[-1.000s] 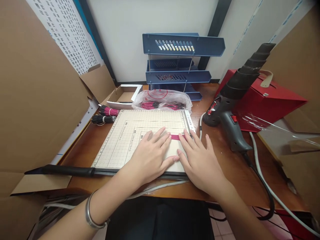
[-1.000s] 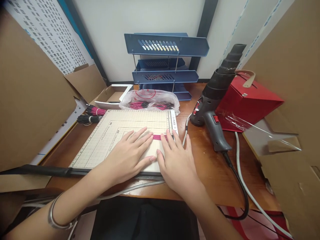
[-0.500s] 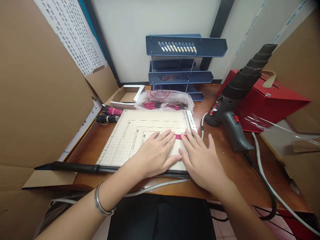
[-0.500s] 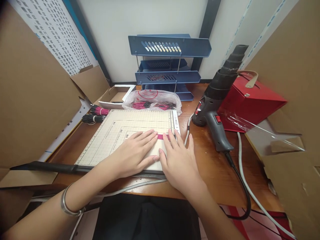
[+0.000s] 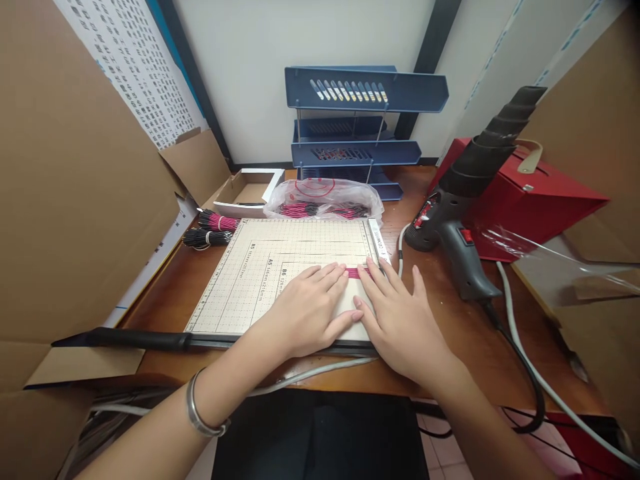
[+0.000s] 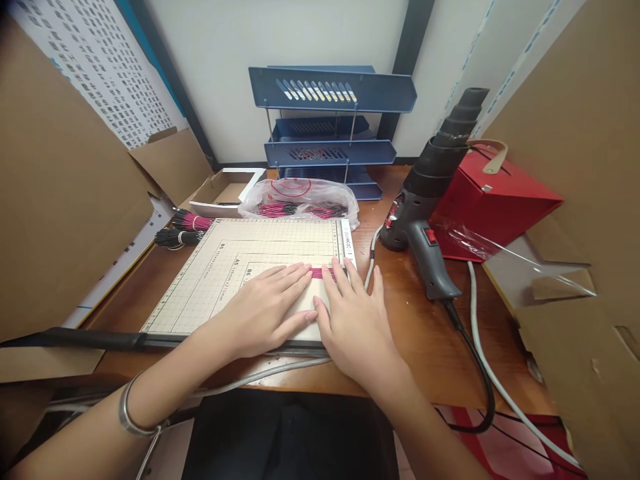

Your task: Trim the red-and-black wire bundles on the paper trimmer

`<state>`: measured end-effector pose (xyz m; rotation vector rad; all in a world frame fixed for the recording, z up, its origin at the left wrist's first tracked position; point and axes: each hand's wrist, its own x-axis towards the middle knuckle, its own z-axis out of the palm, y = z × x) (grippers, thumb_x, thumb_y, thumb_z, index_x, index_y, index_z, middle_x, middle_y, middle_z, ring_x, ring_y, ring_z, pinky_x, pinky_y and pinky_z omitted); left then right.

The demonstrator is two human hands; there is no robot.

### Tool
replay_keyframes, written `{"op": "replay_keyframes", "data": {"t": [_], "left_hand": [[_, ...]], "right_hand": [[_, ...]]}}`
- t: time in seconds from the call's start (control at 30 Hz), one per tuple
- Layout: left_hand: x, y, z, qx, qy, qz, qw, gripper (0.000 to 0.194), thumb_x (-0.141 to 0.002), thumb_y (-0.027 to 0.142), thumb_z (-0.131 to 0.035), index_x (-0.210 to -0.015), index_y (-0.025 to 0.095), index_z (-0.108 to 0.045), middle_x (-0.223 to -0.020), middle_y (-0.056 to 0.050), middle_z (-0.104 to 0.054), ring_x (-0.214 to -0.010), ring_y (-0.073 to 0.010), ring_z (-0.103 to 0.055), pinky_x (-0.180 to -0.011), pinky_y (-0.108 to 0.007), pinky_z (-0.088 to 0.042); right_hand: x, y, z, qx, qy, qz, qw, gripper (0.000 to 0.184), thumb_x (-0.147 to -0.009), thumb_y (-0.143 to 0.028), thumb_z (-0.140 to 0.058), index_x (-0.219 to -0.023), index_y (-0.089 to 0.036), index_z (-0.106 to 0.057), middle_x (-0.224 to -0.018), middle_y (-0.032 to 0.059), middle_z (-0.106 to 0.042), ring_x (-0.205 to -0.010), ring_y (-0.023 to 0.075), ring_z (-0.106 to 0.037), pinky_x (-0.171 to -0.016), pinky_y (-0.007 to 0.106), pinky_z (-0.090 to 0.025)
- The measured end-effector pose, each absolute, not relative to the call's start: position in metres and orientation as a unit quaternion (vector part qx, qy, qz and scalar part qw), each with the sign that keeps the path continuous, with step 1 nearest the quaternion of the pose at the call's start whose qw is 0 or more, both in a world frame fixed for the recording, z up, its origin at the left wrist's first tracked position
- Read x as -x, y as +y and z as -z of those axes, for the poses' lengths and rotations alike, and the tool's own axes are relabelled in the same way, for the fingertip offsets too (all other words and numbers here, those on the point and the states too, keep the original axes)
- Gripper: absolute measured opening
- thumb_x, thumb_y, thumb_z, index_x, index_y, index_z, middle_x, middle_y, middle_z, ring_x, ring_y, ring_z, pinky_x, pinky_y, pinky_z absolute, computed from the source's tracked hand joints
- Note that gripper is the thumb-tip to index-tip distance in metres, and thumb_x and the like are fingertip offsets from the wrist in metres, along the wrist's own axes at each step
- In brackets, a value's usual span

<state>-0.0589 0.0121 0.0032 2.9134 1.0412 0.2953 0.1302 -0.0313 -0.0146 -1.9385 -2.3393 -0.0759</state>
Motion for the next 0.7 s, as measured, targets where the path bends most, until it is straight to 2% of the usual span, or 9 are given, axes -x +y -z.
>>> {"op": "replay_keyframes", "data": {"t": [0.3, 0.47, 0.57, 0.7], "left_hand": [[0.059, 0.014, -0.005, -0.940, 0.331, -0.081, 0.025, 0.072, -0.108, 0.057, -0.025, -0.152, 0.004, -0.046, -0.159, -0.018, -0.045, -0.151, -0.0297, -0.038, -0.124, -0.048, -0.028], [0.040, 0.011, -0.006, -0.921, 0.379, -0.085, 0.039, 0.061, -0.110, 0.045, -0.027, -0.154, 0.006, -0.044, -0.161, -0.015, -0.042, -0.152, -0.0287, -0.036, -0.126, -0.045, -0.026], [0.026, 0.010, 0.000, -0.909, 0.408, -0.075, 0.040, 0.061, -0.110, 0.040, -0.025, -0.156, 0.002, -0.039, -0.164, -0.018, -0.036, -0.154, -0.0289, -0.031, -0.128, -0.044, -0.021], [0.021, 0.011, 0.005, -0.910, 0.406, -0.072, 0.053, 0.067, -0.110, 0.045, -0.021, -0.157, 0.000, -0.036, -0.165, -0.020, -0.032, -0.156, -0.0281, -0.026, -0.129, -0.043, -0.020]], "right_hand": [[-0.130, -0.031, 0.016, 0.637, -0.769, 0.028, 0.044, 0.064, -0.105, -0.040, -0.016, -0.159, -0.011, -0.035, -0.165, 0.0059, -0.028, -0.156, 0.0290, -0.023, -0.124, 0.069, -0.014], [-0.130, -0.031, 0.015, 0.639, -0.768, 0.019, 0.037, 0.065, -0.103, -0.035, -0.014, -0.160, -0.011, -0.032, -0.166, 0.0038, -0.025, -0.157, 0.0284, -0.022, -0.124, 0.068, -0.013], [-0.130, -0.031, 0.014, 0.641, -0.767, 0.015, 0.032, 0.065, -0.101, -0.032, -0.013, -0.160, -0.012, -0.031, -0.166, 0.0024, -0.024, -0.157, 0.0271, -0.021, -0.125, 0.067, -0.012], [-0.130, -0.031, 0.013, 0.639, -0.769, 0.010, 0.033, 0.065, -0.100, -0.031, -0.016, -0.161, -0.011, -0.029, -0.166, 0.0020, -0.022, -0.158, 0.0270, -0.019, -0.125, 0.067, -0.011]]}}
